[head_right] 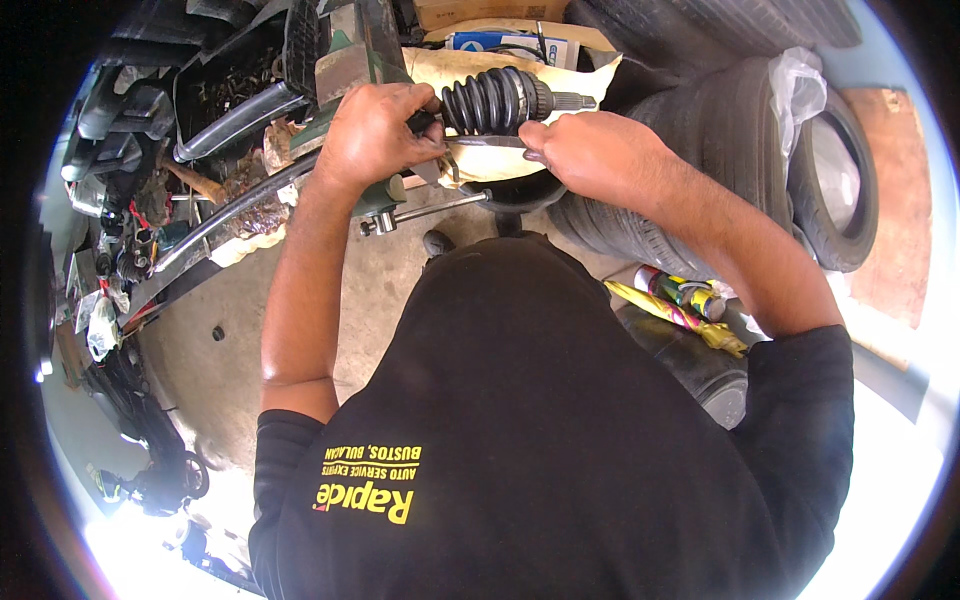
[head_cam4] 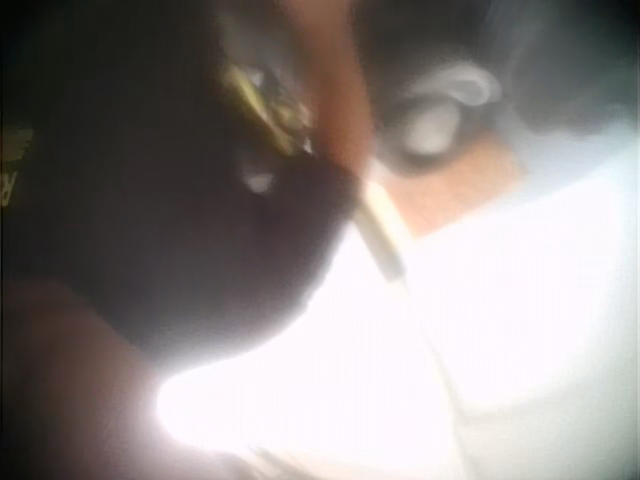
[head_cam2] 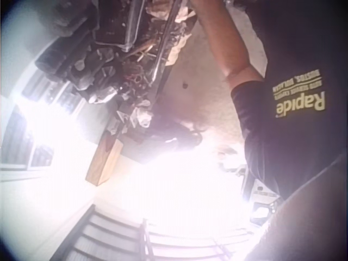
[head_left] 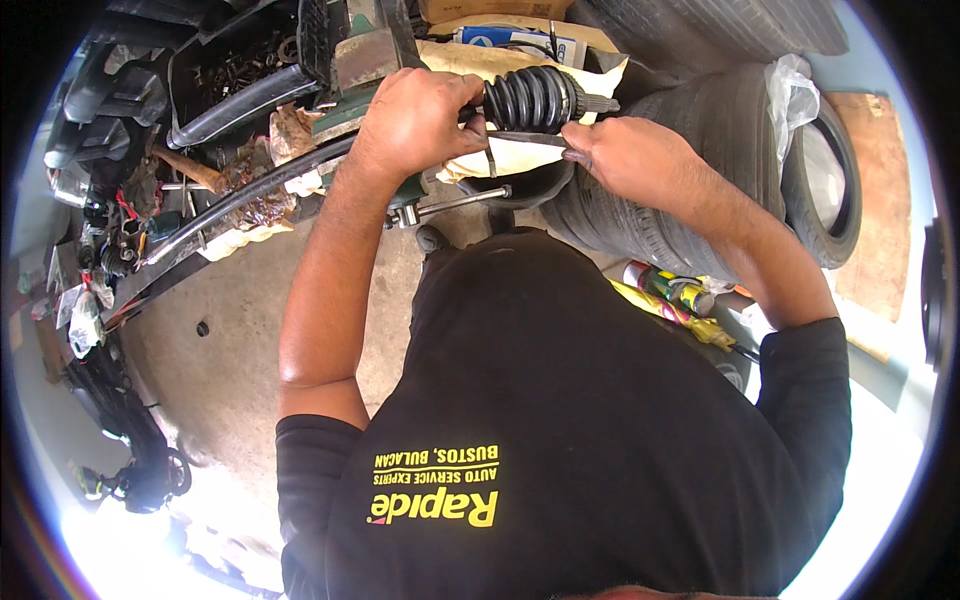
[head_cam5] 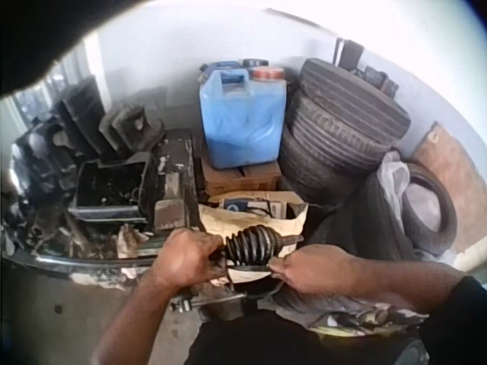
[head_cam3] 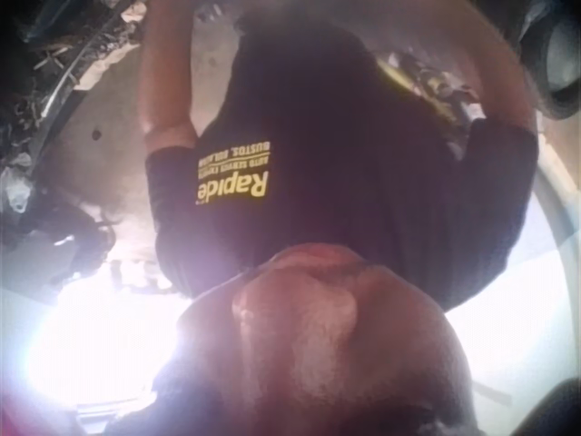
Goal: The person secures a rubber boot onto a metal shaft using a metal clamp and pliers in a workshop. They then use a screwdriver to adjust a small metal ring on the shaft.
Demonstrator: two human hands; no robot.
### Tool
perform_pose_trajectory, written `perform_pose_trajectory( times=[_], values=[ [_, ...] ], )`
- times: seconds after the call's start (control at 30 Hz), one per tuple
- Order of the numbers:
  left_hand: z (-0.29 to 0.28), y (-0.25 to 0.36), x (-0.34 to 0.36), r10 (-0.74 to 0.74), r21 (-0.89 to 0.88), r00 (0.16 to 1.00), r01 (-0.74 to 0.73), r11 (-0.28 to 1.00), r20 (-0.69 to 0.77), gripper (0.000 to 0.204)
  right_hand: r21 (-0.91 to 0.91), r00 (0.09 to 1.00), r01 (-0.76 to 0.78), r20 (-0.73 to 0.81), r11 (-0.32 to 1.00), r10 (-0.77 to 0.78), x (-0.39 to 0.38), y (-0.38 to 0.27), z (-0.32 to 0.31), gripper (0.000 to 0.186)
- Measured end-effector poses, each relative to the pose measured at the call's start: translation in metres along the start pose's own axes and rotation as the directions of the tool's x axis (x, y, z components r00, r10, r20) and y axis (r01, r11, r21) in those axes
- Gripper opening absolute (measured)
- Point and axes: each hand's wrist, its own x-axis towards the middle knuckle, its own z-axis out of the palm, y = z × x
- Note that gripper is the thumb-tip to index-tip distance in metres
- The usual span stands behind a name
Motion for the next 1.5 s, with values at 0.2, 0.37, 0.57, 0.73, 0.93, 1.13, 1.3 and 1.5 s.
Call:
perform_pose_trajectory(
  times=[0.2, 0.37, 0.57, 0.73, 0.93, 1.13, 1.3, 1.5],
  values=[
    [0.003, -0.001, -0.002, 0.011, 0.037, 1.000, -0.011, 0.999, -0.008, 0.024, -0.007, 0.999, 0.023, 0.025, 1.000, -0.022, -0.002, 0.000, -0.003, 0.019],
    [0.006, -0.003, -0.002, 0.035, 0.021, 0.999, -0.035, 0.999, -0.032, 0.024, 0.011, 0.999, 0.044, 0.026, 0.999, -0.044, -0.002, 0.000, -0.005, 0.022],
    [0.009, -0.005, -0.003, 0.046, 0.030, 0.997, -0.044, 0.999, -0.055, 0.026, 0.016, 0.997, 0.046, 0.054, 0.999, -0.046, -0.001, 0.000, -0.004, 0.024],
    [0.009, -0.004, -0.002, 0.026, 0.001, 0.999, -0.026, 1.000, -0.037, 0.027, -0.033, 0.998, 0.069, 0.001, 0.997, -0.069, 0.001, 0.003, 0.000, 0.015],
    [-0.002, -0.004, -0.002, -0.161, -0.131, 0.979, 0.177, 0.976, 0.122, 0.026, -0.012, 0.996, 0.079, -0.030, 0.997, -0.079, 0.003, 0.005, 0.001, 0.018],
    [-0.017, 0.023, -0.040, -0.175, -0.213, 0.878, 0.086, 0.973, -0.446, 0.025, -0.062, 1.000, 0.025, -0.009, 0.998, -0.026, 0.004, 0.001, -0.003, 0.021],
    [0.016, 0.101, -0.100, -0.587, -0.614, 0.808, 0.492, 0.617, 0.057, 0.024, -0.048, 0.999, 0.031, 0.012, 0.998, -0.031, 0.008, 0.000, -0.003, 0.024],
    [0.077, 0.108, -0.090, -0.709, -0.927, 0.637, 0.370, -0.063, 0.303, 0.035, -0.097, 0.999, 0.037, 0.040, 0.995, -0.033, 0.010, -0.006, -0.006, 0.027]
  ],
)
